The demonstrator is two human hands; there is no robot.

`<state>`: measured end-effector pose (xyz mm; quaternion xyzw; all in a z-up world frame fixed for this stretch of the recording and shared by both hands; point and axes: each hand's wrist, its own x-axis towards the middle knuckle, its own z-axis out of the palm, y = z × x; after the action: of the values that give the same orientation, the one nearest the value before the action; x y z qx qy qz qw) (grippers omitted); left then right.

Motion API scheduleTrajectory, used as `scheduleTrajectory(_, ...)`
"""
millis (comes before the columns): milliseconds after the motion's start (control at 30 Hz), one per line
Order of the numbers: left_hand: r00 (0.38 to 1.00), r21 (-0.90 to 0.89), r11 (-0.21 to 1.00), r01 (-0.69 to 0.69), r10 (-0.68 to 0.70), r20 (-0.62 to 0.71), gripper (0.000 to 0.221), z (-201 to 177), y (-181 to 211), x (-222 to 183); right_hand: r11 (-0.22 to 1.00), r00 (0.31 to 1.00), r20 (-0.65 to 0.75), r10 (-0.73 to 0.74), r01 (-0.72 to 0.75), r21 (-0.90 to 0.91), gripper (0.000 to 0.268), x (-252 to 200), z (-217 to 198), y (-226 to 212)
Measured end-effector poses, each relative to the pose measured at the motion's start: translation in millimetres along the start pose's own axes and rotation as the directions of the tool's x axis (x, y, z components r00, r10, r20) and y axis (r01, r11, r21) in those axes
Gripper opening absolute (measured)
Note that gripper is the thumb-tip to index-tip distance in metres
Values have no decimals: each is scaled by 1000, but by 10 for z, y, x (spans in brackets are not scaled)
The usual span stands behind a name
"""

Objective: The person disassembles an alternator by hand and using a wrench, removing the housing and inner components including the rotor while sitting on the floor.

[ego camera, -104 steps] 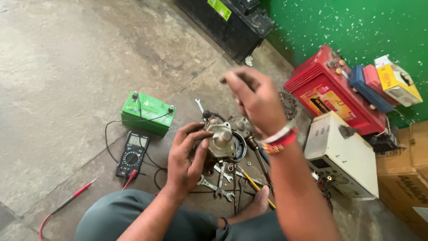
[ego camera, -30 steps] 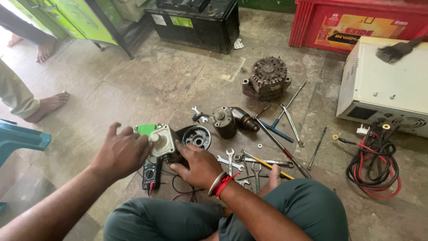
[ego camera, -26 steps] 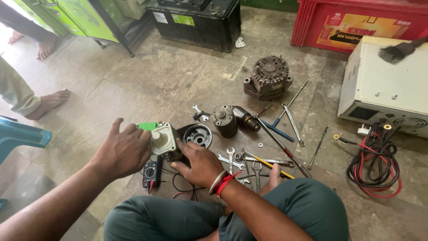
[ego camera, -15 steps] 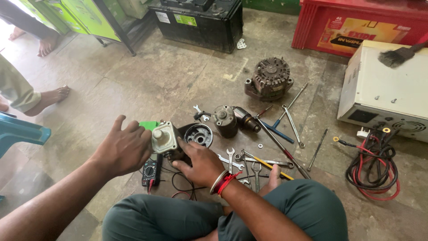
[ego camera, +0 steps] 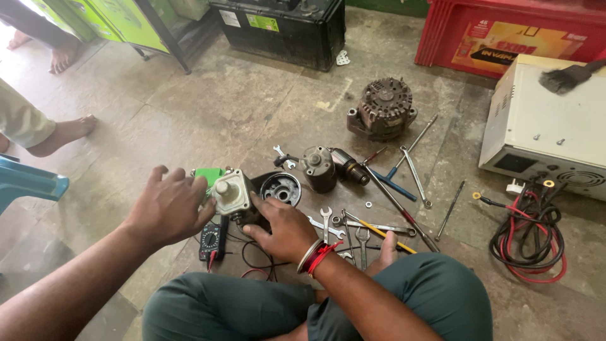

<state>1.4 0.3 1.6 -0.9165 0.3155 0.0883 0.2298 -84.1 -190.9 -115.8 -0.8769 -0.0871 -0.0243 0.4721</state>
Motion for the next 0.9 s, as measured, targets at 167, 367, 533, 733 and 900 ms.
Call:
scheduleTrajectory(167,971,-45,987,-154,143,-194,30,-1,25,-5,999,999,-26,-37,36,-7,72,-13,0,4)
scheduleTrajectory(367,999,43,999,-32,32,4,28,-1,5,-49,1000,1000,4,0,0,11,70,-20,-19,-4)
scheduleTrajectory(533,951,-21,984,-178,166,-262,22,66,-44,-65,999,999,-21,-37,38,10,70,-12,-24,-23)
scheduleTrajectory(733,996,-25,998,-50,48,-76,26,34,-43,-52,999,999,-18,-29,29,15,69,-13,-26,-14)
scheduleTrajectory(900,981,9,991,-130,130,-144,27,-48,-5,-53,999,999,-20,-34,33,-5,70,-3,2,5)
